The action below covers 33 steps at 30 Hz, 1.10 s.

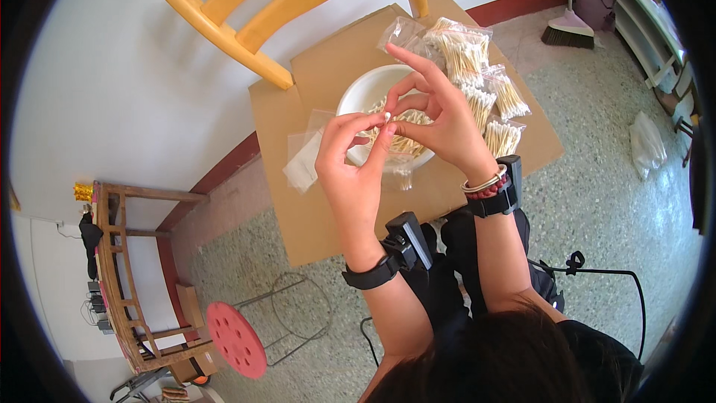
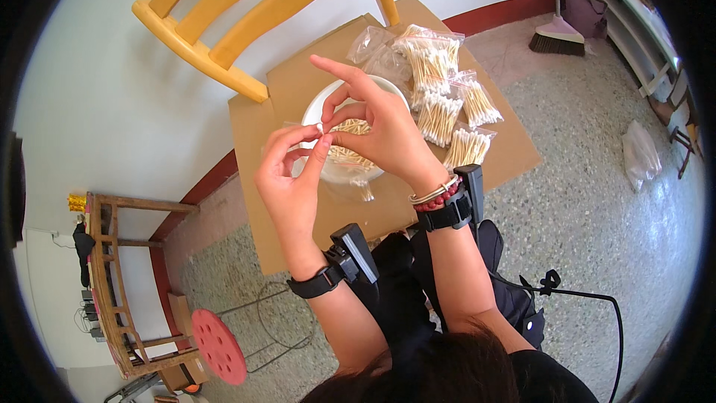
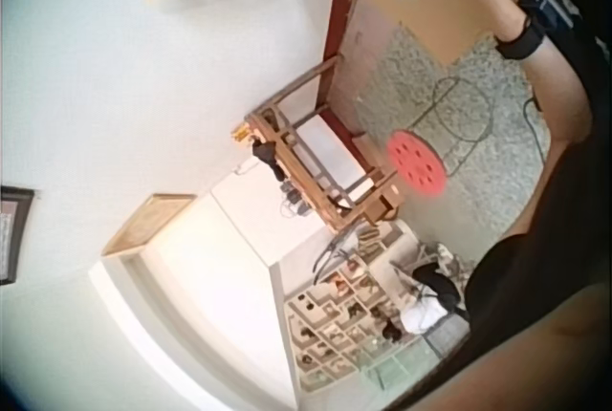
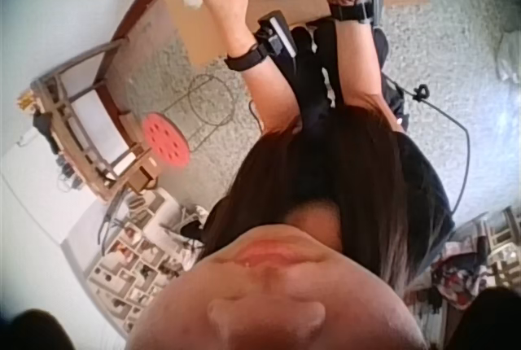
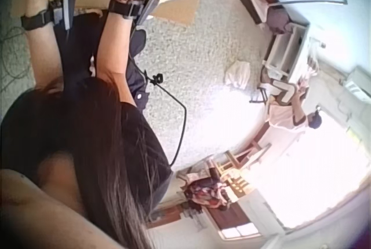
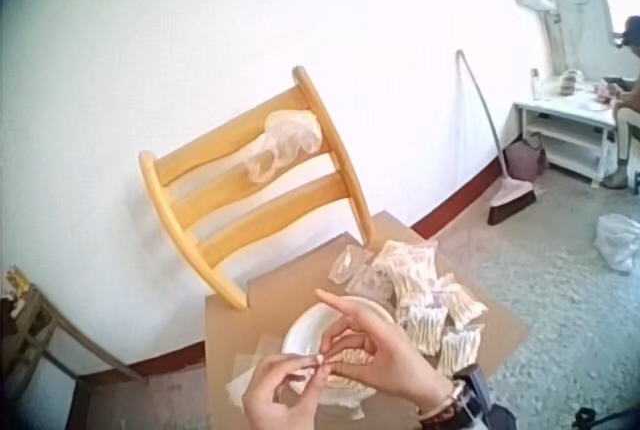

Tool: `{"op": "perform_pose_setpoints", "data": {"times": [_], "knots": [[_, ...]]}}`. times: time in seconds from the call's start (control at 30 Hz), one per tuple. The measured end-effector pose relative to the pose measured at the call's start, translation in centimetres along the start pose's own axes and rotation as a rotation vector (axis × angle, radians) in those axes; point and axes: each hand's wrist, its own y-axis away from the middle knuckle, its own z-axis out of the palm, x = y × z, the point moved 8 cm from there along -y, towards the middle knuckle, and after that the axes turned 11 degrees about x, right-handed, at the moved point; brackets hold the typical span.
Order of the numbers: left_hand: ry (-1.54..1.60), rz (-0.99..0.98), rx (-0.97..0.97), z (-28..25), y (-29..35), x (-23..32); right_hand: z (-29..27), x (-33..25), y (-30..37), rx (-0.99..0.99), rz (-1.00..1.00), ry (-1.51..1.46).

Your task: The person is packing cotton swabs from a bowl into small plastic bags.

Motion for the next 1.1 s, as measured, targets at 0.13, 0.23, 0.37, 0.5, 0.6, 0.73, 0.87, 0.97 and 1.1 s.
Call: {"op": "perform_pose_setpoints", "data": {"times": [0.13,0.23,0.37,0.5,0.6,0.73,0.87,0.97,1.1], "knots": [[0.116,-0.041,-0.004,-0.5,-0.2,0.1,0.5,-0.8,-0.1,-0.029,-0.028,0.049],[0.331,-0.157,0.017,-0.6,0.0,-0.2,0.4,-0.8,-0.1,-0.049,-0.030,0.012],[0.436,-0.199,0.026,-1.2,0.0,0.1,-0.1,-0.6,0.1,-0.068,0.125,-0.105],[0.458,-0.222,0.001,-0.9,0.1,-0.2,-0.7,-1.0,0.1,-0.033,0.133,-0.121],[0.437,-0.225,-0.002,-1.0,0.0,-0.2,-0.5,-0.9,0.1,-0.036,0.137,-0.139],[0.386,-0.238,-0.025,-0.2,0.1,-0.7,-0.9,-0.7,0.0,-0.048,0.118,-0.151],[0.280,-0.248,-0.102,1.5,0.2,-1.5,-1.8,-0.2,-0.1,-0.031,0.117,-0.177],[0.070,-0.084,-0.137,0.8,-0.3,-0.3,-0.2,-0.5,0.0,-0.069,0.082,-0.176],[-0.028,-0.081,-0.113,0.8,0.0,-0.5,0.5,0.1,0.2,-0.158,0.059,-0.053]]}}
